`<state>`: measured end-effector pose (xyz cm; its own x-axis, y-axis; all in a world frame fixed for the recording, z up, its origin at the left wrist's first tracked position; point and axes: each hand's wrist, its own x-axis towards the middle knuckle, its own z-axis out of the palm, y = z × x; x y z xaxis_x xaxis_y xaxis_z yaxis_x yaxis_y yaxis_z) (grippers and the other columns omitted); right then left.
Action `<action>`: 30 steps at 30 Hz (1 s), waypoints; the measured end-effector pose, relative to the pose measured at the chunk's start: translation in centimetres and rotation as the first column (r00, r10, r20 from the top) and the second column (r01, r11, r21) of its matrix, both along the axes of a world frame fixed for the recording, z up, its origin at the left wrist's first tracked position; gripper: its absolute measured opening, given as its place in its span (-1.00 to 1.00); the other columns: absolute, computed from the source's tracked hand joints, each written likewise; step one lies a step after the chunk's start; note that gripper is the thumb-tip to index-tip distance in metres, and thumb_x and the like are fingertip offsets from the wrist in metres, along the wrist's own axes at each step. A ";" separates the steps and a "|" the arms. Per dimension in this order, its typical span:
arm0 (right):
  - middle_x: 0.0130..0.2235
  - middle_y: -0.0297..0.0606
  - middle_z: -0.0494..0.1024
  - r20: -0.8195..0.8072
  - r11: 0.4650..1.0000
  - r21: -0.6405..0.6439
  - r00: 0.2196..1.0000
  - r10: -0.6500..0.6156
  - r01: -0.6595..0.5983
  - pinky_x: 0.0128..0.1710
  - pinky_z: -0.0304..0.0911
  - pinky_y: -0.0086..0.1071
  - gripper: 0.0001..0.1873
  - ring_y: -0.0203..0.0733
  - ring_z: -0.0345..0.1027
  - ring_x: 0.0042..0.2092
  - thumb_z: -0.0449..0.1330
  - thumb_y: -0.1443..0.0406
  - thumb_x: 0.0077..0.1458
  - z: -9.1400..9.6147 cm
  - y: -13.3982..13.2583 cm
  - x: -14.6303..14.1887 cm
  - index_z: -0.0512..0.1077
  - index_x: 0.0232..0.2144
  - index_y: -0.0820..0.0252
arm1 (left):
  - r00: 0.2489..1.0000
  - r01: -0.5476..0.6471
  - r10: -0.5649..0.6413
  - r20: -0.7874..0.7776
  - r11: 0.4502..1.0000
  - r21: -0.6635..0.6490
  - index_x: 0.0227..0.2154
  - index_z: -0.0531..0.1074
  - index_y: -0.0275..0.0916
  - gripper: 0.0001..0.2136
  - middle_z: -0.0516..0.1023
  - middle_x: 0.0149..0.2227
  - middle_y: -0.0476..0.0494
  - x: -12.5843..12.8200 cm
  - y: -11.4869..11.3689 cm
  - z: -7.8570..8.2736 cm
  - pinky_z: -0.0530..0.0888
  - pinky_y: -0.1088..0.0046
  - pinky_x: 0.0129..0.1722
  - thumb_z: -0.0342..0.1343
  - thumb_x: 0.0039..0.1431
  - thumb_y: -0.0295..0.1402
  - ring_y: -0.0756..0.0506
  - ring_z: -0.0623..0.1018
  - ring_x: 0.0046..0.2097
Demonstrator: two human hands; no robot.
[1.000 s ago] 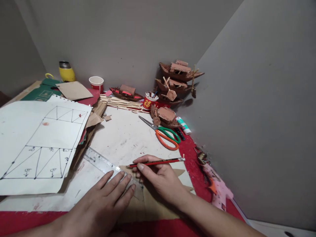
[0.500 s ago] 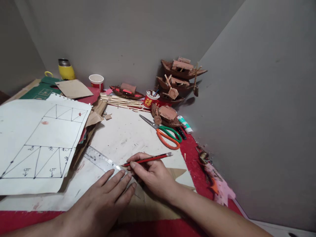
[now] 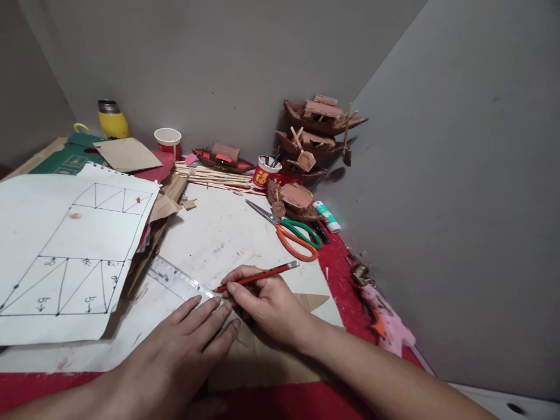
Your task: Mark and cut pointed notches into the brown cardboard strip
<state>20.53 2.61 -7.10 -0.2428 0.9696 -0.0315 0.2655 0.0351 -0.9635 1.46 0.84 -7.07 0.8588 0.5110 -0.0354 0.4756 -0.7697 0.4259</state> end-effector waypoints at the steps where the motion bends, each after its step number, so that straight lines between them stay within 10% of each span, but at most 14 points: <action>1: -0.38 -0.29 0.51 0.002 1.000 0.001 1.000 0.004 -0.004 -0.23 0.34 -0.39 -0.86 -0.22 0.42 -0.28 0.06 0.36 0.13 0.0 0.0 0.0 0.43 -0.39 0.22 | 1.000 0.005 -0.005 -0.011 1.000 -0.004 0.23 0.25 -0.27 -0.26 0.29 0.26 -0.32 0.0 0.0 0.0 0.22 -0.06 0.23 0.23 -0.11 -0.36 -0.37 0.28 0.26; 30: -0.49 -0.36 0.41 0.395 0.961 -0.055 0.877 0.272 -0.272 -0.42 0.16 -0.48 -0.78 -0.31 0.24 -0.44 0.02 0.44 0.16 3.9 -0.5 2.9 0.45 -0.43 0.28 | 0.991 0.024 -0.026 -0.129 1.000 -0.016 0.29 0.11 -0.23 -0.17 0.12 0.33 -0.28 0.3 0.0 0.1 0.20 -0.12 0.23 0.27 -0.08 -0.30 -0.40 0.19 0.30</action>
